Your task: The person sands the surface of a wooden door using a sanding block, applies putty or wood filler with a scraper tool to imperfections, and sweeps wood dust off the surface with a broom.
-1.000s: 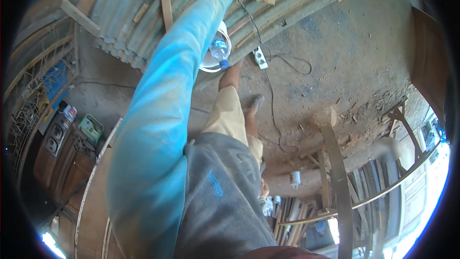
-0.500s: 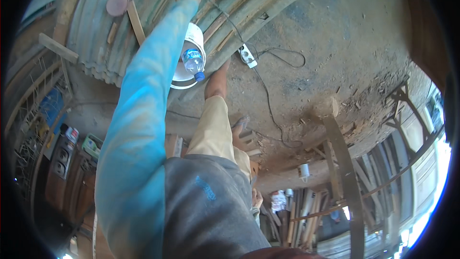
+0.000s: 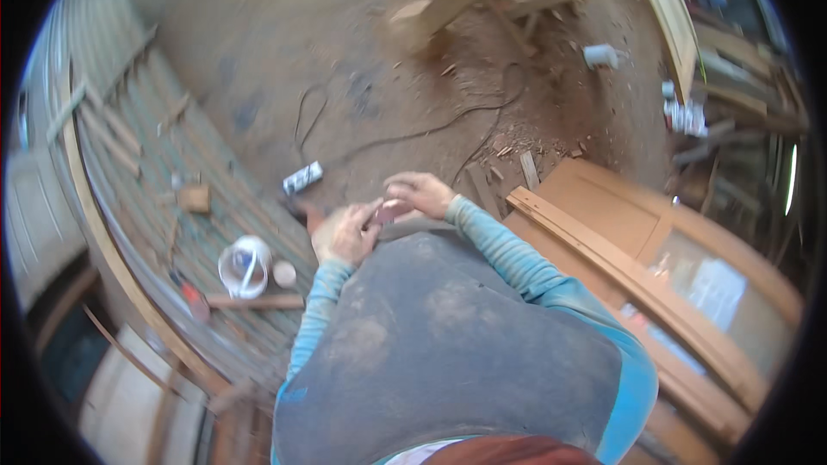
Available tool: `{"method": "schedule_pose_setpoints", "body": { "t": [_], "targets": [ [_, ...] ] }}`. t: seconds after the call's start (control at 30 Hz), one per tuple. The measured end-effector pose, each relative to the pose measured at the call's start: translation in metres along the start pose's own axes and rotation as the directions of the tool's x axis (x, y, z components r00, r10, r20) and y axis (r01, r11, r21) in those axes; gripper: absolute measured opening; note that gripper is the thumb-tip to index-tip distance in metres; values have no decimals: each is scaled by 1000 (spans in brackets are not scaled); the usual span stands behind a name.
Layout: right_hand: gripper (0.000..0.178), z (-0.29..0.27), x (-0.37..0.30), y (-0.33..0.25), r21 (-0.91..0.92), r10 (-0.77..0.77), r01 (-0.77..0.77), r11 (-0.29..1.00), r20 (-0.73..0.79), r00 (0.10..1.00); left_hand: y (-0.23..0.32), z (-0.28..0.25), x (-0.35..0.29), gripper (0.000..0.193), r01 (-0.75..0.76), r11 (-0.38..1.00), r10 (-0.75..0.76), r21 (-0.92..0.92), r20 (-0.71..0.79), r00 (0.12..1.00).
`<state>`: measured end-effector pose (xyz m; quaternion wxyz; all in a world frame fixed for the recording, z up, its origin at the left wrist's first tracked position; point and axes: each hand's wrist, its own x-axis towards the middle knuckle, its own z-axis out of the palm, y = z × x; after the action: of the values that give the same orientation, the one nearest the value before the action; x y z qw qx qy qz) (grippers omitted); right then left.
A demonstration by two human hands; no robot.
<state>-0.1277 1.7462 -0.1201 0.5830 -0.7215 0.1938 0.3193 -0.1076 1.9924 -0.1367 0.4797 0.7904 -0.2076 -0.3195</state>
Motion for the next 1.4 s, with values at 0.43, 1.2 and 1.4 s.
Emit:
{"method": "schedule_pose_setpoints", "body": {
  "t": [0.43,1.2,1.4],
  "targets": [
    [52,-275,-188,53,71,-146,174,982,-298,944,262,175,208,44,13,985,63,-169,436,898],
    [31,-824,-260,107,155,-8,351,924,-907,421,585,357,800,58,-319,928,364,194,-284,887],
    [29,-1043,-286,158,-309,-332,134,942,-916,225,606,419,989,68,-115,972,214,206,-566,796]
  ]
}}
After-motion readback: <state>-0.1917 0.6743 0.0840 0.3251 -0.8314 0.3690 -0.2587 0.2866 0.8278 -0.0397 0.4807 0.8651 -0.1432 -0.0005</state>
